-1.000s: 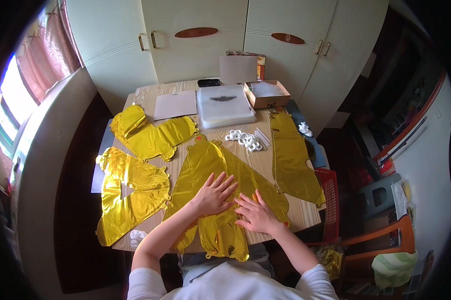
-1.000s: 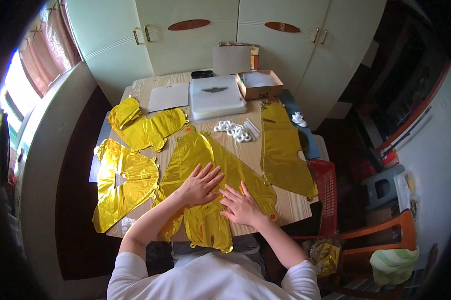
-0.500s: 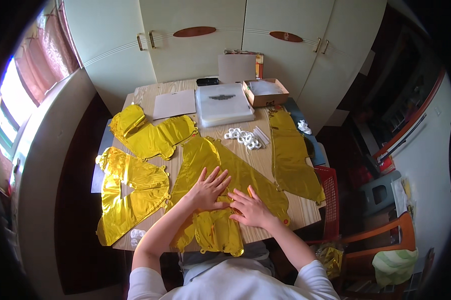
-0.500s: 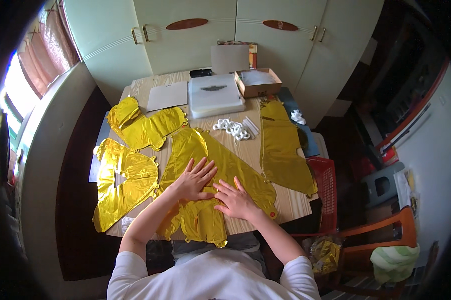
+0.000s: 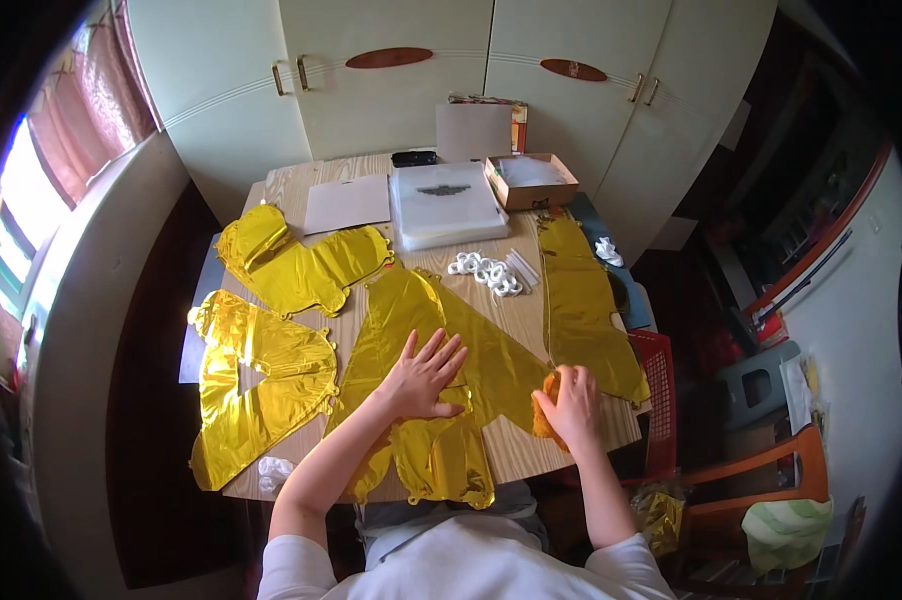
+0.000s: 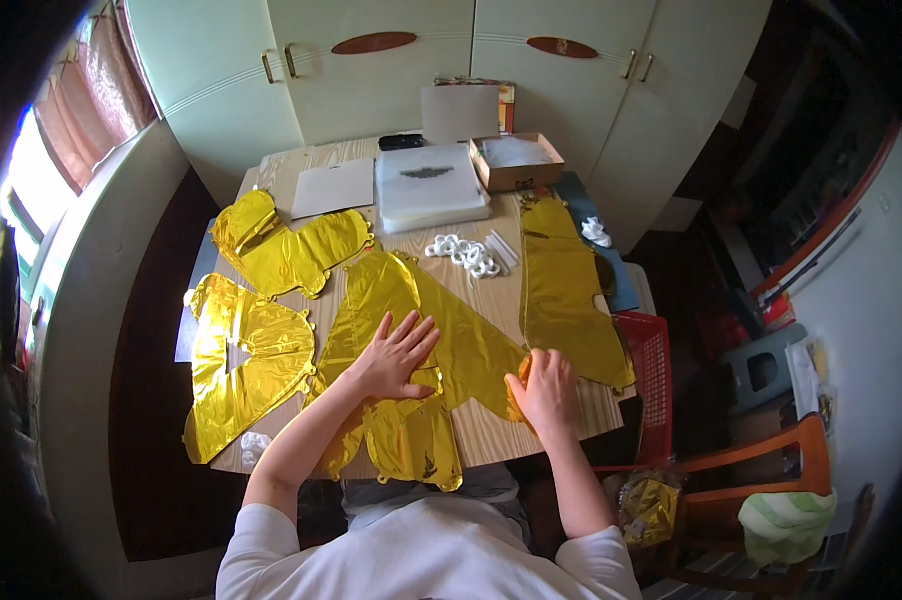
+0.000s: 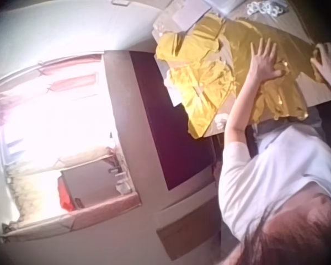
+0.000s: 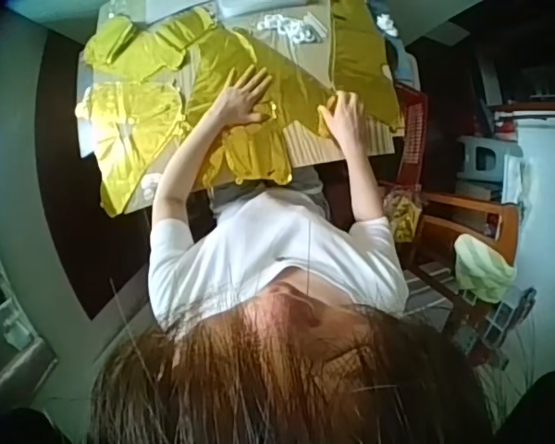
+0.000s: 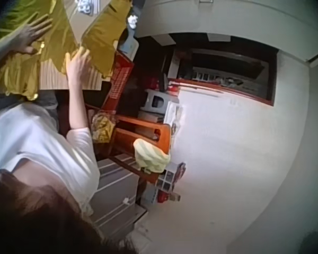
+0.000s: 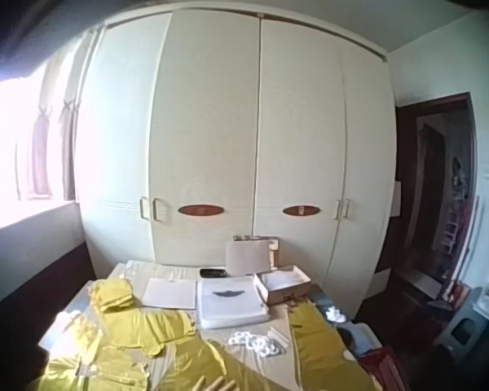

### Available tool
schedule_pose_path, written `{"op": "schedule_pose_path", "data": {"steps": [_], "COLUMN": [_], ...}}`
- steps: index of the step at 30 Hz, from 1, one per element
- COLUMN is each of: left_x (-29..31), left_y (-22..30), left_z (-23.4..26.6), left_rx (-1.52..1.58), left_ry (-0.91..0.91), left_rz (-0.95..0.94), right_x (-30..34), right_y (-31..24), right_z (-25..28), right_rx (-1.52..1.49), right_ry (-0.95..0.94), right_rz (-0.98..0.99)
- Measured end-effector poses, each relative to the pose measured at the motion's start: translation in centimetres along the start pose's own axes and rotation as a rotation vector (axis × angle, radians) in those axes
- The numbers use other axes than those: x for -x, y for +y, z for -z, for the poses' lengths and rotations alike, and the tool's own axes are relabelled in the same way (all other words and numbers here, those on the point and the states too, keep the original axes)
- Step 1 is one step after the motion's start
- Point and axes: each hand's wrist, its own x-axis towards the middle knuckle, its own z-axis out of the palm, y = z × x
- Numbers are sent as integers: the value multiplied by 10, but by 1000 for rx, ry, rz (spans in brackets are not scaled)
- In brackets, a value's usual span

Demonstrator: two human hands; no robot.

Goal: Folding reflective yellow foil items and placing them into cardboard packaging sleeves.

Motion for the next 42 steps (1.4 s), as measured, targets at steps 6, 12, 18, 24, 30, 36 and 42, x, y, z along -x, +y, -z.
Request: {"op": "schedule_pose_path", "data": {"steps": [6,12,18,24,30,36,42], "left_x": [-3,-6,-5,-8,-11,3,5], "left_y": [0,2,3,-9,-7,-14,-17], "left_z": [2,2,5,18,13,1,-1], "left_rx": [10,9,17,626,699,655,652], "left_ry": [-5,-2,6,170,274,264,270], "left_rz": [4,-4,-9,147,371,399,403], "right_x": [15,14,27,39,44,21,-3], "right_y": [8,10,-36,-102,-138,-109,-32], "right_z": [3,8,34,36,11,18,-27], "right_rx": [-206,-330,-459,-482,-499,-539,-393], "right_ry": [-52,-120,126,85,-43,75,-104], "right_rz": [-158,-188,-52,297,416,418,548]}}
